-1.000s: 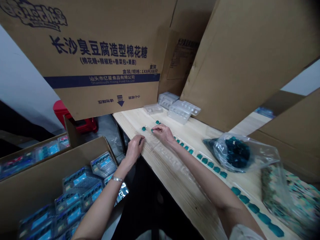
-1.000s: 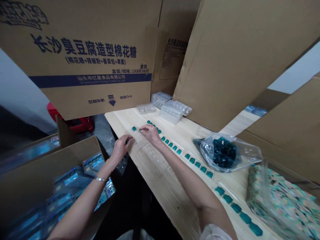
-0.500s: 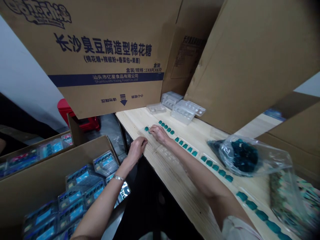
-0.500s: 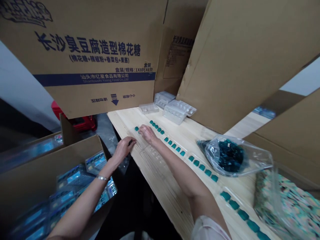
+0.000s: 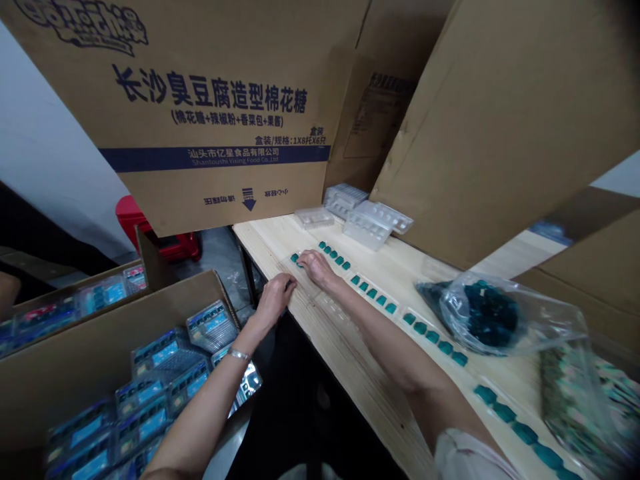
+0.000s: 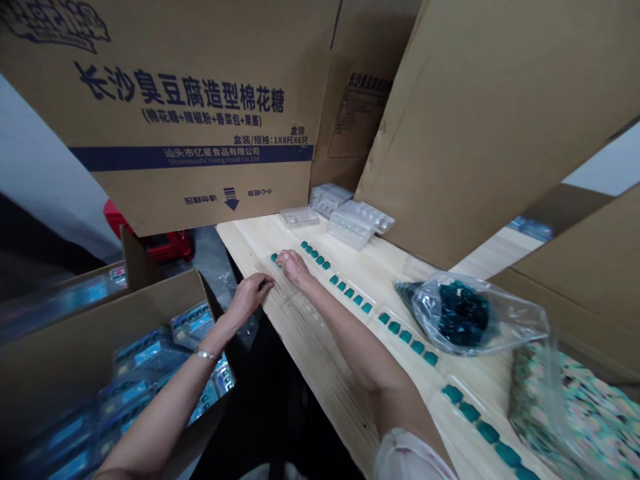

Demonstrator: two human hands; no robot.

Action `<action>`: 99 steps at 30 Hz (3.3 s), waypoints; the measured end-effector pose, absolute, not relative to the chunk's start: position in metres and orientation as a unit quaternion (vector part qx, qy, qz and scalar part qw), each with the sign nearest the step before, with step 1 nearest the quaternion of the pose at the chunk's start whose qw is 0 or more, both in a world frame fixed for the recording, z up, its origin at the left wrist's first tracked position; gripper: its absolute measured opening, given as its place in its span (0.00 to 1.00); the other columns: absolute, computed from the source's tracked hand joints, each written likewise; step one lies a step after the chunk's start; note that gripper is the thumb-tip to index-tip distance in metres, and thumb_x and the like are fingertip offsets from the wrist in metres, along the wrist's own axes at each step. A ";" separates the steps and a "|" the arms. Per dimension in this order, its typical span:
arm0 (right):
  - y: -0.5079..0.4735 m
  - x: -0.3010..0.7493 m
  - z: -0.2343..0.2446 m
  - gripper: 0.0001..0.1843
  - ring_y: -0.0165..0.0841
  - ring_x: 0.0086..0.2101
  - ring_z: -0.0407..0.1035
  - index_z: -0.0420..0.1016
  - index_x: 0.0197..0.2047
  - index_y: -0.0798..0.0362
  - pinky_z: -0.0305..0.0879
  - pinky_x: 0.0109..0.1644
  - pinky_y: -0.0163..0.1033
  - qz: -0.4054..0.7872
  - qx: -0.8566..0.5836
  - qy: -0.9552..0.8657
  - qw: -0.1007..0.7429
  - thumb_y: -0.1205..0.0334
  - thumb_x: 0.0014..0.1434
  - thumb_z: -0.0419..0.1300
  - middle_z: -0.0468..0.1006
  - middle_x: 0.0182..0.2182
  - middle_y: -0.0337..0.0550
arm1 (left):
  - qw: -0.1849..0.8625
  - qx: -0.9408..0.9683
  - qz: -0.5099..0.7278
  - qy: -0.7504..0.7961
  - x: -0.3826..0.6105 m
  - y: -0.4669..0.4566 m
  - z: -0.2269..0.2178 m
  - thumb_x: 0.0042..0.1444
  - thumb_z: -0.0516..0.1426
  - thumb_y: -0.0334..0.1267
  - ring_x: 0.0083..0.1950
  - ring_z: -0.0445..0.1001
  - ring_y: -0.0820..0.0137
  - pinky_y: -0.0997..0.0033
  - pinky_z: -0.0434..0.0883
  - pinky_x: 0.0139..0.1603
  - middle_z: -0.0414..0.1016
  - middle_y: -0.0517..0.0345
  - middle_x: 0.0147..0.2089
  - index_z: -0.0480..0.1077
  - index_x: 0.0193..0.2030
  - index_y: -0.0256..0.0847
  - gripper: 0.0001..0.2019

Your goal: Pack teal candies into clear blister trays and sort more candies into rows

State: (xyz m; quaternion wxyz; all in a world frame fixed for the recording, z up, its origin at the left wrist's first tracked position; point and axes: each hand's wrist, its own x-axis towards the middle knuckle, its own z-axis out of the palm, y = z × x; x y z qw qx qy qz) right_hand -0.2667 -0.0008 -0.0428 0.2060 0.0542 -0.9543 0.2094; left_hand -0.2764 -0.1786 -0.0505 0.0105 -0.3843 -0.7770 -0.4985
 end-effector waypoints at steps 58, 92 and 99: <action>-0.016 -0.158 0.027 0.11 0.31 0.35 0.71 0.78 0.36 0.54 0.67 0.40 0.36 0.402 -0.039 -0.863 0.304 0.68 0.51 0.55 0.77 0.34 0.45 | -0.022 -0.379 -0.583 -0.718 -0.232 -0.144 0.009 0.53 0.54 0.37 0.30 0.72 0.72 0.75 0.67 0.34 0.75 0.59 0.28 0.74 0.33 0.39 0.08; -0.034 -0.151 0.030 0.09 0.33 0.31 0.74 0.72 0.33 0.55 0.72 0.38 0.38 0.509 -0.149 -0.783 0.326 0.63 0.45 0.59 0.77 0.29 0.43 | 0.140 -0.493 -0.503 -0.696 -0.221 -0.142 0.009 0.59 0.49 0.33 0.36 0.70 0.71 0.72 0.66 0.39 0.72 0.54 0.34 0.67 0.37 0.38 0.07; -0.026 -0.153 0.028 0.09 0.33 0.31 0.75 0.74 0.32 0.55 0.72 0.40 0.38 0.537 -0.151 -0.763 0.325 0.64 0.43 0.60 0.79 0.29 0.42 | 0.117 -0.469 -0.537 -0.692 -0.222 -0.138 0.004 0.57 0.50 0.33 0.34 0.70 0.72 0.73 0.66 0.37 0.71 0.56 0.32 0.67 0.37 0.38 0.05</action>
